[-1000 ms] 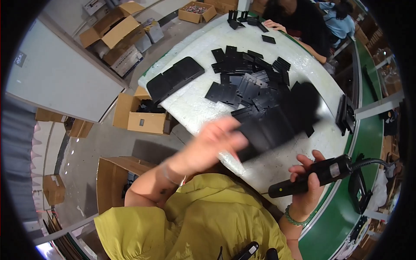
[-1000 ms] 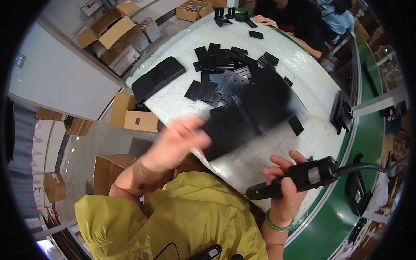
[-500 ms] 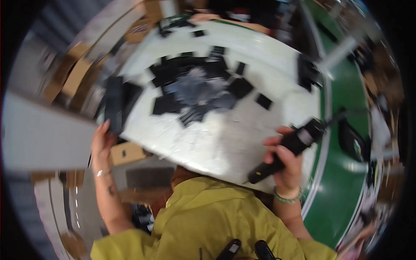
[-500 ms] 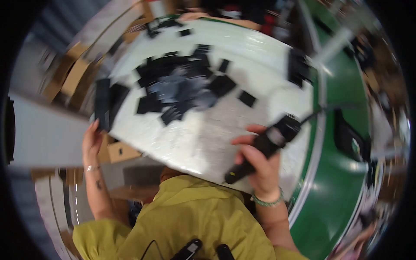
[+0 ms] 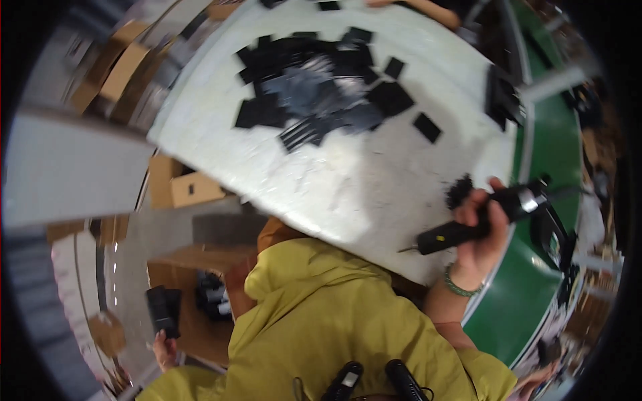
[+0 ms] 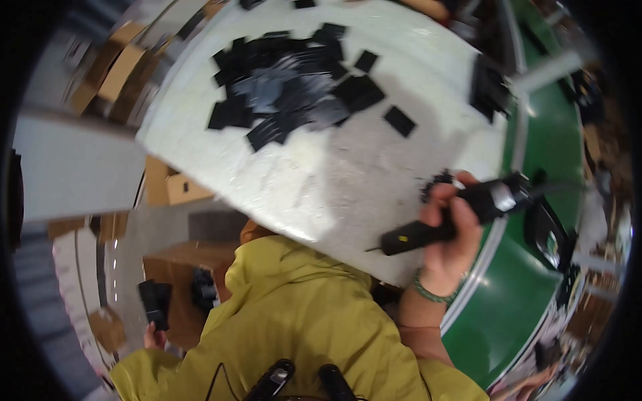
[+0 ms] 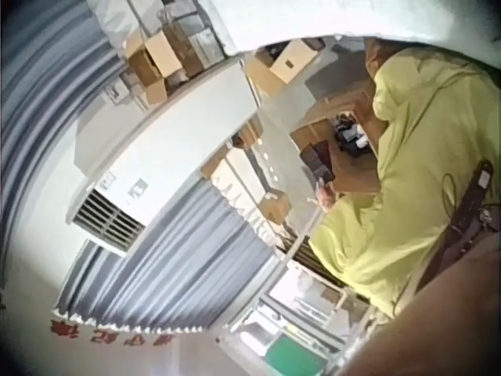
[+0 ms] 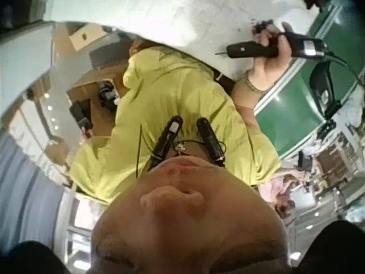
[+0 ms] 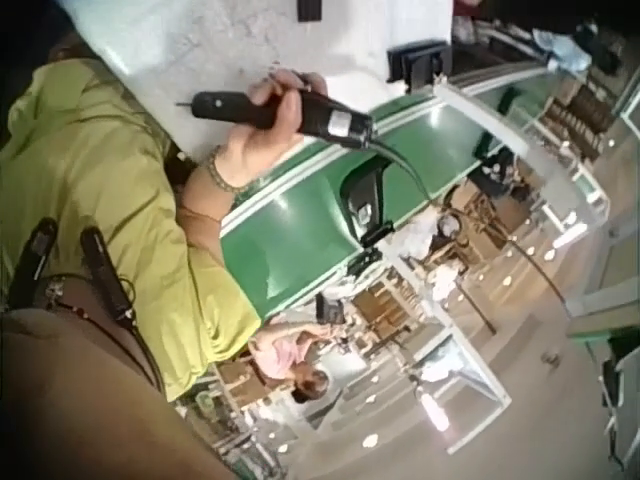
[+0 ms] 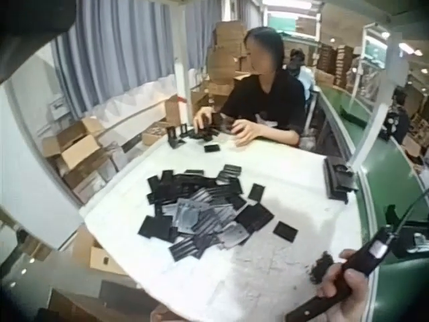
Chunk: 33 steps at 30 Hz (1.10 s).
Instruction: Assembling plastic parts using an electric screwdriver on a factory assembly line.
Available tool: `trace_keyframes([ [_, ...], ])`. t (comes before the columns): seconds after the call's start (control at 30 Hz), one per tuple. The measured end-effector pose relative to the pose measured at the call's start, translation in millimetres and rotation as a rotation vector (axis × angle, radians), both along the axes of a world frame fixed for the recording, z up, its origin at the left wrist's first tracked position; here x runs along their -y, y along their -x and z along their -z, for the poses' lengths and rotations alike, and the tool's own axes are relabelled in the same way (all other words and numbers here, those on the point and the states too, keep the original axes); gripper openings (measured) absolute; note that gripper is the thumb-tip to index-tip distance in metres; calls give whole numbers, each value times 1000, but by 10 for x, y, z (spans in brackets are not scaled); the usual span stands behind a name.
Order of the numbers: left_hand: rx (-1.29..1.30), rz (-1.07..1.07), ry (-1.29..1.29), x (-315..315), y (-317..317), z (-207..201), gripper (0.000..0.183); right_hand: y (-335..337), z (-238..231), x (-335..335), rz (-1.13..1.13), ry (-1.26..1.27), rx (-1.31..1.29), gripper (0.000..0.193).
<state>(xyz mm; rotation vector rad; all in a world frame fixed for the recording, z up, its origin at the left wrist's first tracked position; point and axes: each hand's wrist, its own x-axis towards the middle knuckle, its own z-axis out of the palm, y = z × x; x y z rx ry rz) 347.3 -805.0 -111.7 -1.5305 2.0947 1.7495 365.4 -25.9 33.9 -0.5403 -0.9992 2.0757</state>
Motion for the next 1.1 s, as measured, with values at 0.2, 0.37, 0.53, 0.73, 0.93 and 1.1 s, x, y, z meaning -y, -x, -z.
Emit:
trace_keyframes([
  [0.2,95,836,1055,818,24,582,41,88,23,-258,-80,12,-28,39],
  [0.37,-241,892,555,-1579,2381,38,33,-213,-197,-603,8,-85,146,37],
  [0.53,-1002,1087,-67,-4672,2729,-1371,15,-308,74,-1198,155,-75,649,33],
  [0.73,-1482,1501,-628,-4981,1650,-2468,15,-311,478,-1331,177,-544,864,39],
  [0.93,-1396,1751,-1082,-4907,1901,-2475,22,-195,405,-1284,602,-1285,1186,51],
  [1.1,-1333,1939,-1255,-5806,1668,-2922,27,389,311,-1944,527,-1048,908,41],
])
